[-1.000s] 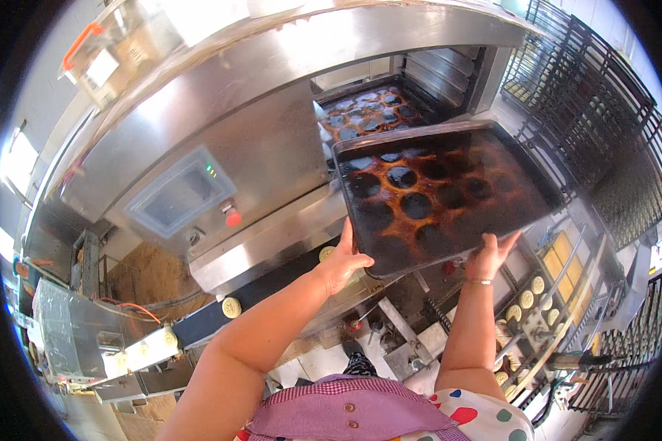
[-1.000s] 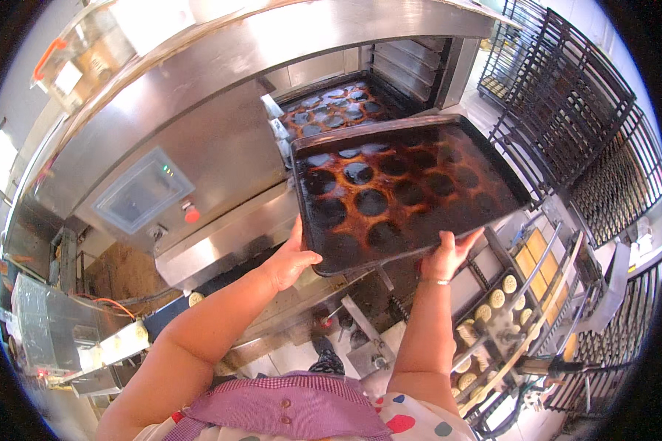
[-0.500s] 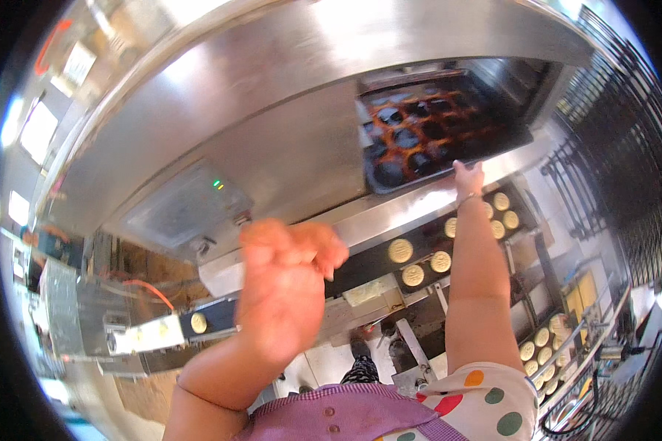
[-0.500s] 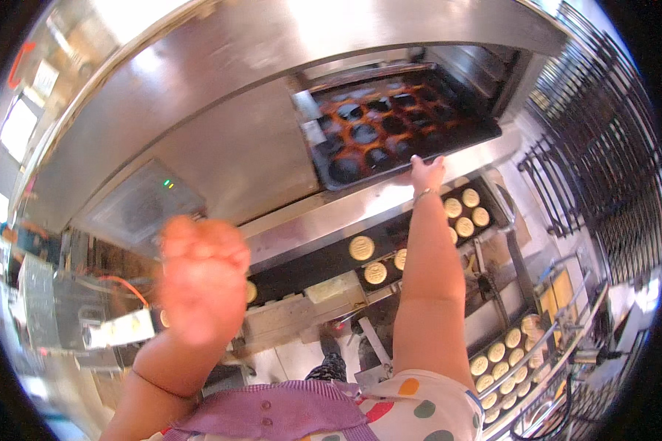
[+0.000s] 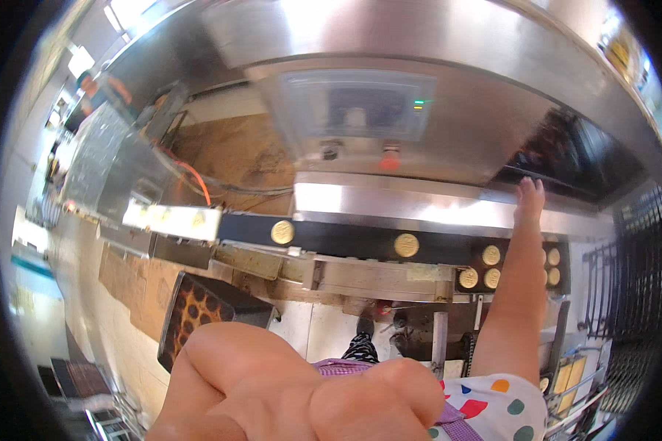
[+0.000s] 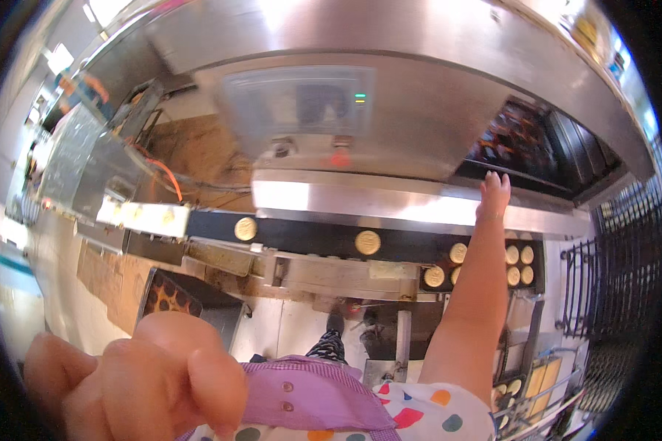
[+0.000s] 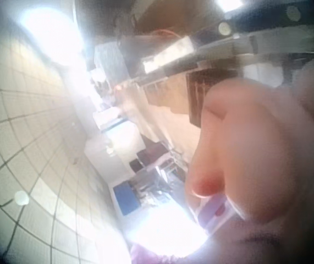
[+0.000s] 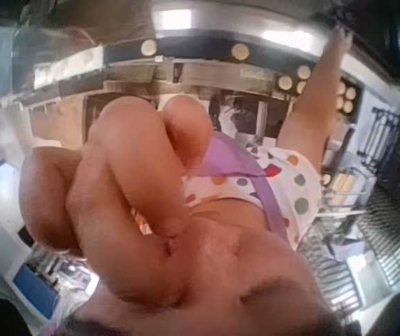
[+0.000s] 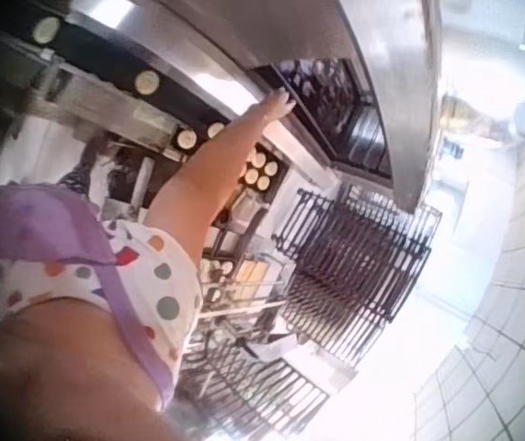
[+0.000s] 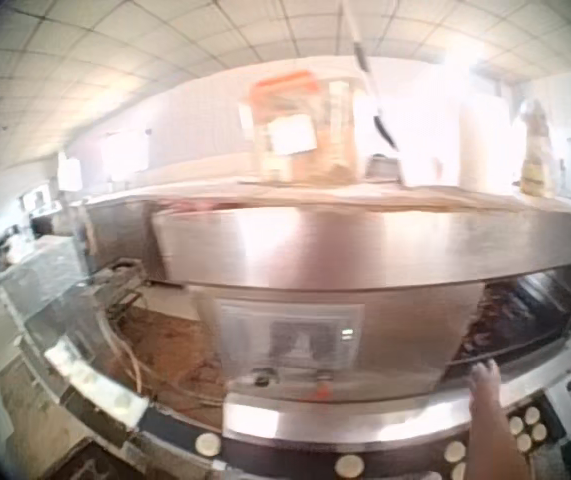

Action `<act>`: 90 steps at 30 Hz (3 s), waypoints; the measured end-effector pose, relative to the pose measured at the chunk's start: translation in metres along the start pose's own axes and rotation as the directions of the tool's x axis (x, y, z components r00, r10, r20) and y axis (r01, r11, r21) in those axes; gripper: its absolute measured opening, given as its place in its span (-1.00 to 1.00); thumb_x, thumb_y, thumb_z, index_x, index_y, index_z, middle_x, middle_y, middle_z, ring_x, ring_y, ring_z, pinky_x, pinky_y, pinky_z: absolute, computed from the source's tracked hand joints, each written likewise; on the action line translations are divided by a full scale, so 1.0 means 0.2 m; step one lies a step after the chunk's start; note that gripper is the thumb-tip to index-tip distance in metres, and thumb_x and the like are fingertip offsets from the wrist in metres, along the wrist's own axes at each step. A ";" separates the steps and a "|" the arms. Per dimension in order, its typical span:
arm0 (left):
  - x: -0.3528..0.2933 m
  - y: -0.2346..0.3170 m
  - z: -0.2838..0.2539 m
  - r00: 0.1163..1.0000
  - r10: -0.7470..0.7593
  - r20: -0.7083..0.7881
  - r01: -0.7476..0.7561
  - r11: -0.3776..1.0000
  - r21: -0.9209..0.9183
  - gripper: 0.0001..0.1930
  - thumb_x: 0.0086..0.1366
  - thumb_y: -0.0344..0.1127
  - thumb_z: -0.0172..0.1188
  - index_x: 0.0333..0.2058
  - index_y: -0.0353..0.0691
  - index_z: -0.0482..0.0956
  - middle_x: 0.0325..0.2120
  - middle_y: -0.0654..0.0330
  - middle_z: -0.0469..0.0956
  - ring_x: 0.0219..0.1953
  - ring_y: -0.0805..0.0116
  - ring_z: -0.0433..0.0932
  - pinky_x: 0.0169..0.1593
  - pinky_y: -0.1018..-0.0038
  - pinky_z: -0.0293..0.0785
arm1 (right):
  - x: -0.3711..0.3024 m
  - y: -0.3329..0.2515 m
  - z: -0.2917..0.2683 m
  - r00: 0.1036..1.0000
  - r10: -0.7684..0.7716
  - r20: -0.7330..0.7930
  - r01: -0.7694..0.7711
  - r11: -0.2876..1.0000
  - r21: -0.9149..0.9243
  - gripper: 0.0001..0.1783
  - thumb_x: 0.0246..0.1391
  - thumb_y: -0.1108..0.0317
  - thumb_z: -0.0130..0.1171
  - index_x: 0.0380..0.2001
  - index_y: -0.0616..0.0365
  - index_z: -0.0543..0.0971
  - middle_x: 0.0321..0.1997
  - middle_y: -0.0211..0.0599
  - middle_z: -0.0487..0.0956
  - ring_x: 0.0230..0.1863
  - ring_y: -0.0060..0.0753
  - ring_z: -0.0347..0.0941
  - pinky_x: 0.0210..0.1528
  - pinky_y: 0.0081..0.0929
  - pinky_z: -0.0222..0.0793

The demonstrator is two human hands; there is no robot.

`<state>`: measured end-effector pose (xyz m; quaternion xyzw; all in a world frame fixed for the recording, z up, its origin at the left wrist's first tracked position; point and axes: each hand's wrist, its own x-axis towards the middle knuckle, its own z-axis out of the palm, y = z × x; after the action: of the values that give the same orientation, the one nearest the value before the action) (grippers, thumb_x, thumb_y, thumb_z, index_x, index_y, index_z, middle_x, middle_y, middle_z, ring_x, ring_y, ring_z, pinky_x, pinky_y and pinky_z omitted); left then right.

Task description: The person brushes a liquid onto circular mooncakes on a tray and then places trays of mooncakes into a conveyor oven.

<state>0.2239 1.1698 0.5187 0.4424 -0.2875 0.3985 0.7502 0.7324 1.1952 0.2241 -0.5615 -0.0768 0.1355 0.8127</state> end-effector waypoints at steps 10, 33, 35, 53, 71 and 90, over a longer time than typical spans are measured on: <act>-0.82 0.89 0.20 0.978 0.188 0.090 -0.193 0.979 0.058 -0.55 0.35 0.09 -0.18 -0.17 -0.22 0.37 -0.21 0.07 0.44 -0.12 0.25 0.37 0.03 0.34 0.20 | -2.11 0.57 0.41 0.882 0.078 0.465 0.024 0.977 -0.210 -0.36 -0.07 0.65 0.08 0.15 0.28 0.23 0.12 -0.24 0.34 0.11 -0.40 0.27 0.19 -0.44 0.16; -4.68 2.03 -0.24 -0.619 0.369 -0.693 0.625 -0.302 -0.720 -0.51 0.18 -0.10 0.13 -0.02 -0.33 0.37 -0.03 -0.08 0.43 0.02 -0.05 0.42 0.04 0.15 0.40 | -3.83 0.76 -0.42 0.324 0.598 0.733 0.746 0.315 -0.587 -0.52 -0.11 0.46 0.20 -0.03 0.15 0.43 0.10 -0.17 0.34 0.08 -0.21 0.33 -0.17 -0.45 0.46; -4.70 2.02 -0.25 -0.541 0.430 -0.722 0.673 -0.293 -0.679 -0.66 0.09 -0.21 0.15 -0.21 -0.32 0.48 -0.17 -0.07 0.52 -0.06 -0.05 0.48 -0.03 0.15 0.43 | -3.84 0.73 -0.44 0.341 0.624 0.703 0.744 0.279 -0.608 -0.53 -0.11 0.45 0.20 -0.04 0.13 0.44 0.09 -0.16 0.34 0.09 -0.20 0.32 -0.16 -0.44 0.45; -2.82 2.37 0.28 0.043 0.422 -0.906 0.489 0.782 0.387 -0.01 -0.21 -0.77 -0.16 0.29 0.05 -0.09 0.10 0.13 0.19 0.06 0.16 0.28 0.06 0.42 0.32 | -4.20 0.79 0.01 0.110 0.816 0.568 0.251 0.530 -0.810 -0.52 0.10 0.27 0.08 0.07 0.24 0.38 -0.01 -0.14 0.52 0.00 -0.30 0.44 0.03 -0.37 0.34; -1.63 1.17 0.24 0.471 -0.562 -0.680 0.663 0.734 -0.148 0.15 -0.32 -0.51 0.18 0.33 0.13 -0.19 0.22 0.10 0.08 0.22 0.02 0.16 0.21 0.16 0.20 | -3.35 -0.42 -0.33 0.988 -0.089 -0.129 0.121 0.956 0.269 -0.51 -0.03 0.49 -0.07 0.05 0.10 0.32 -0.05 -0.24 0.44 -0.08 -0.24 0.42 -0.05 -0.34 0.39; -0.10 -1.43 -0.54 0.425 -0.886 -0.188 0.903 0.401 0.154 -0.04 0.01 -0.60 0.05 0.32 0.12 -0.25 0.16 0.30 0.14 0.08 0.40 0.24 0.05 0.43 0.23 | -1.07 -0.68 -0.80 0.764 -0.452 -0.462 0.577 0.798 0.174 -0.09 -0.21 0.66 -0.12 0.31 -0.09 0.02 0.17 -0.27 0.28 0.10 -0.19 0.28 0.07 -0.27 0.31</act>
<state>0.4656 1.1767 0.3316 0.5959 0.0712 -0.0179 0.7997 0.5907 0.9422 0.2990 -0.4002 -0.0413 -0.2022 0.8929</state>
